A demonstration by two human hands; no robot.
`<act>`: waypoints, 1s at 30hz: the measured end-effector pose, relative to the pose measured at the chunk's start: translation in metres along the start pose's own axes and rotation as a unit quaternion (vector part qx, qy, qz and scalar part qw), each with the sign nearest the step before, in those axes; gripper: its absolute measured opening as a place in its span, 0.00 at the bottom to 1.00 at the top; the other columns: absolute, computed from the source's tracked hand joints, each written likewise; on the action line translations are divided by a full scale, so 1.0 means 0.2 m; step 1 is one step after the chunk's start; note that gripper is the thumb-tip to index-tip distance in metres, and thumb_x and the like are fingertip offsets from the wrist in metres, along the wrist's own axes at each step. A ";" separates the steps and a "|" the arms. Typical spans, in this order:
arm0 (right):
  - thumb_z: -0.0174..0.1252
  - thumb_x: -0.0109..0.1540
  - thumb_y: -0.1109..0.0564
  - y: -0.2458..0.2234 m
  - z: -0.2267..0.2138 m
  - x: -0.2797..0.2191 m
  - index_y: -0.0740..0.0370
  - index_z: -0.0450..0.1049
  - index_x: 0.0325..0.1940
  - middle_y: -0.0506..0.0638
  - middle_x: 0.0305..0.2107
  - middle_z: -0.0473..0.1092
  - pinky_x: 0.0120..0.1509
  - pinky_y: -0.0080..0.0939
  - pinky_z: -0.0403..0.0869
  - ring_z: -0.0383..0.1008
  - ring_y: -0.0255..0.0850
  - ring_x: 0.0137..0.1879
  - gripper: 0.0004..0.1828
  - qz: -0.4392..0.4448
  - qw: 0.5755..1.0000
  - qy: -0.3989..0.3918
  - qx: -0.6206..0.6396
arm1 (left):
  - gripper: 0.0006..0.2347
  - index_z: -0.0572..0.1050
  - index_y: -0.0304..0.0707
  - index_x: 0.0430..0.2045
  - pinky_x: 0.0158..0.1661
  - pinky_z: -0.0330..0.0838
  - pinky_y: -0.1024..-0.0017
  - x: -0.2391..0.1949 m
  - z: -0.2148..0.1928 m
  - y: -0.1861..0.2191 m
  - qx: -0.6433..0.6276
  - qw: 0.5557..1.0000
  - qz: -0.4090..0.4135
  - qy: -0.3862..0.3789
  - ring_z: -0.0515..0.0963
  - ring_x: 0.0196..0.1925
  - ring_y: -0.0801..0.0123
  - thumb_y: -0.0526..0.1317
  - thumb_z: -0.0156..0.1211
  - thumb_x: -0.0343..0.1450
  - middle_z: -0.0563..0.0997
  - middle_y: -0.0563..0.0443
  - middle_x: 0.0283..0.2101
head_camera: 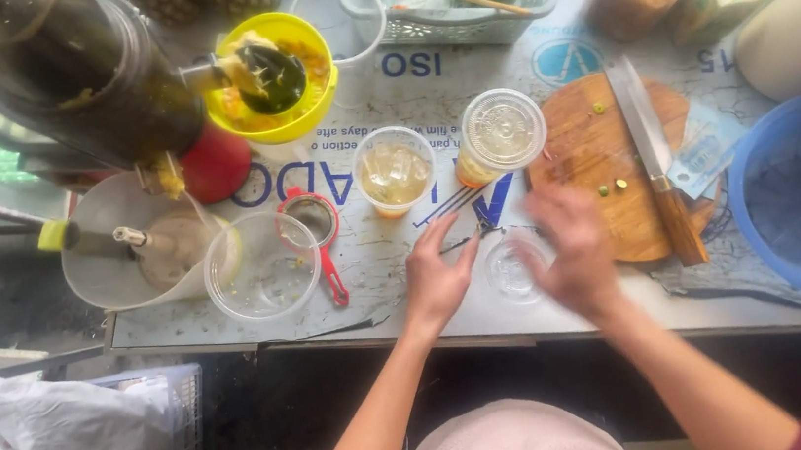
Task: The person prepares drinks by slicing green fruits on a wooden cutting board and placing the pieces into plastic cups. They then add a liquid from a dispenser and scoop ice from a cooler into the cups using a ladle.
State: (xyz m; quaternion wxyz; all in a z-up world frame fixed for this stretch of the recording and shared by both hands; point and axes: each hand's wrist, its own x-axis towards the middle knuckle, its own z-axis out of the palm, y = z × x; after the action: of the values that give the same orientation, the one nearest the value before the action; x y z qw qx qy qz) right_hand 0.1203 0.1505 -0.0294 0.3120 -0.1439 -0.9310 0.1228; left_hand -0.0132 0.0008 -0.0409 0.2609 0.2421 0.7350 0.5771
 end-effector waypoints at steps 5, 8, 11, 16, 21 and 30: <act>0.62 0.54 0.22 -0.09 0.03 -0.21 0.35 0.58 0.77 0.58 0.71 0.56 0.76 0.69 0.55 0.53 0.66 0.76 0.51 0.155 0.922 -0.349 -0.069 | 0.20 0.77 0.34 0.56 0.56 0.76 0.63 -0.07 -0.15 -0.02 0.009 0.991 -0.031 0.133 0.78 0.61 0.51 0.41 0.68 0.69 0.81 0.37 0.54; 0.64 0.57 0.36 -0.10 -0.07 -0.16 0.36 0.62 0.76 0.52 0.67 0.62 0.71 0.61 0.67 0.64 0.58 0.71 0.43 0.166 0.931 -0.326 -0.011 | 0.28 0.71 0.25 0.59 0.58 0.76 0.63 -0.08 -0.12 -0.05 -0.002 0.977 -0.035 0.212 0.77 0.62 0.42 0.40 0.73 0.65 0.77 0.27 0.56; 0.61 0.57 0.46 -0.12 -0.07 0.07 0.46 0.63 0.74 0.39 0.69 0.66 0.70 0.41 0.69 0.68 0.36 0.70 0.39 0.295 0.841 -0.315 0.327 | 0.46 0.55 0.39 0.71 0.67 0.61 0.65 0.13 -0.12 -0.21 0.037 0.968 0.037 0.246 0.67 0.71 0.56 0.46 0.79 0.58 0.67 0.39 0.70; 0.55 0.78 0.44 -0.34 -0.15 0.25 0.59 0.51 0.77 0.73 0.69 0.60 0.72 0.72 0.58 0.59 0.74 0.72 0.31 0.205 0.290 -0.251 0.900 | 0.53 0.42 0.48 0.74 0.71 0.49 0.53 0.13 -0.18 -0.03 0.021 0.985 0.020 0.172 0.52 0.78 0.49 0.45 0.81 0.59 0.54 0.36 0.75; 0.60 0.53 0.52 -0.75 -0.32 0.76 0.57 0.66 0.71 0.64 0.48 0.81 0.66 0.55 0.74 0.83 0.54 0.56 0.40 0.476 0.768 -0.181 0.388 | 0.48 0.52 0.41 0.70 0.64 0.68 0.57 0.25 -0.23 0.04 -0.022 0.976 0.109 0.190 0.68 0.68 0.50 0.44 0.81 0.57 0.67 0.35 0.67; 0.60 0.61 0.41 -0.49 0.35 0.75 0.49 0.80 0.56 0.56 0.48 0.72 0.59 0.50 0.71 0.71 0.45 0.54 0.22 0.230 0.955 -0.112 0.153 | 0.37 0.66 0.43 0.58 0.49 0.80 0.64 0.19 -0.31 0.09 -0.070 0.971 0.113 0.200 0.82 0.52 0.57 0.45 0.78 0.54 0.80 0.45 0.53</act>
State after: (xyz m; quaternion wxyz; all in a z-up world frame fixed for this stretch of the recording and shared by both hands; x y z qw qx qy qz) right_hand -0.0570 0.1012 0.0295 0.1879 -0.2900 -0.8716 0.3477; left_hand -0.0827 -0.0151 -0.0159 0.0579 0.1840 0.6980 0.6896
